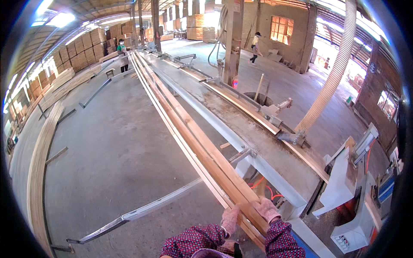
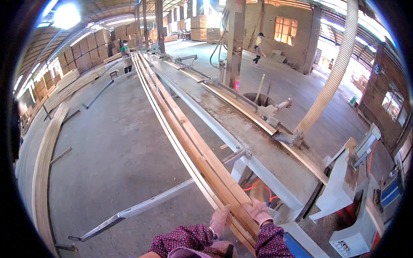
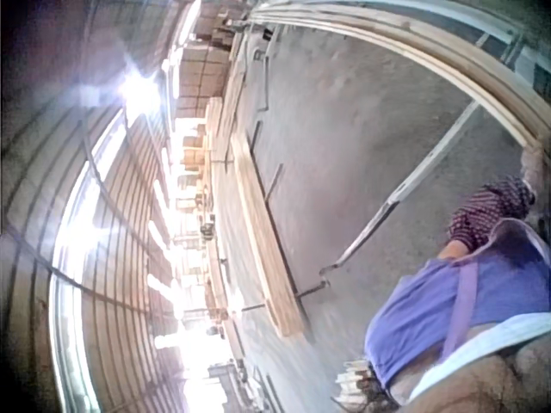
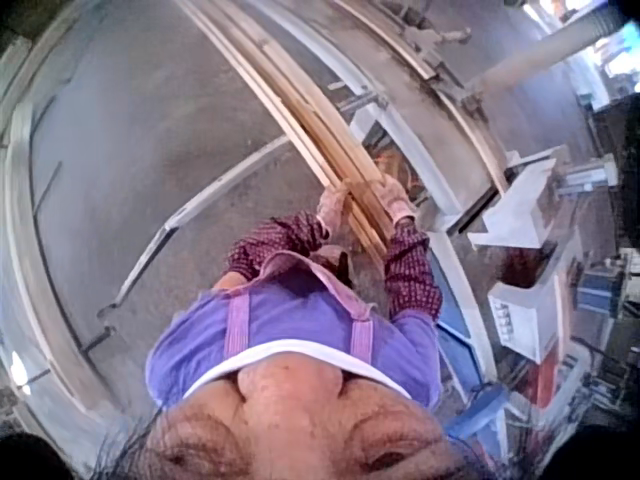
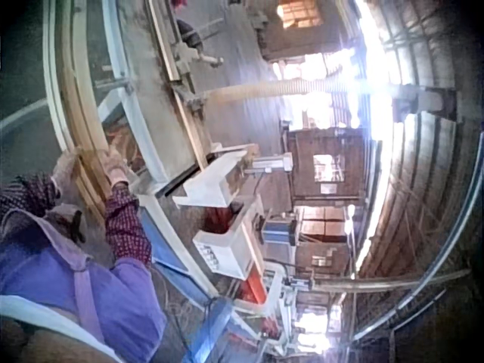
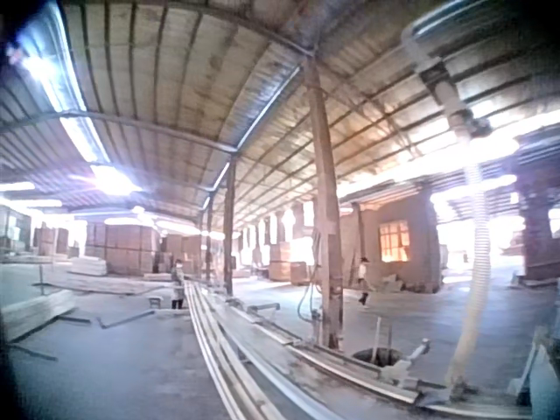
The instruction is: The person picks up and stacks long wooden planks in a workshop, then walks to a machine and uses a small tool to scrape or adjust a component on the equipment. The person handles the planks by hand and uses a tool on the machine.
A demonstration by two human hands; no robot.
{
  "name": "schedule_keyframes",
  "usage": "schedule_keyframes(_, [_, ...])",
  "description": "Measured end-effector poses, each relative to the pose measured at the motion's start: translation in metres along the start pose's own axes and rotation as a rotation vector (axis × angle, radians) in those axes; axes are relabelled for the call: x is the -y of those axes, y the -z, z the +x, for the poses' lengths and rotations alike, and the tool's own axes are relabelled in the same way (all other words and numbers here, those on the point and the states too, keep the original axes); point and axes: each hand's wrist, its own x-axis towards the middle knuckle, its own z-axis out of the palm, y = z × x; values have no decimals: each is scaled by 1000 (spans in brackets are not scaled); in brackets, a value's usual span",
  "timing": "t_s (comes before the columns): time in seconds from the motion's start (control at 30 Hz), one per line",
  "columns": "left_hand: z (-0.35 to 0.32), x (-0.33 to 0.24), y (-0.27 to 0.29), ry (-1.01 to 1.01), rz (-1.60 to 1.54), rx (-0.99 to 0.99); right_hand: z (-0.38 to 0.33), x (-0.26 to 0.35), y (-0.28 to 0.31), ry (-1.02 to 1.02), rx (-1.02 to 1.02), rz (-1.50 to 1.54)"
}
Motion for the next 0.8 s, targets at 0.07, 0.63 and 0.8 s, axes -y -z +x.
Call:
schedule_keyframes(0.07, [3,0,-2,8,26,-16,4,-4,-2,4,-11,-22])
schedule_keyframes(0.63, [7,1,-4,41,92,-69,8,-13,-6,93,-47,-9])
schedule_keyframes(0.8, [9,6,0,-2,107,-41,7,-11,-6,119,-55,-10])
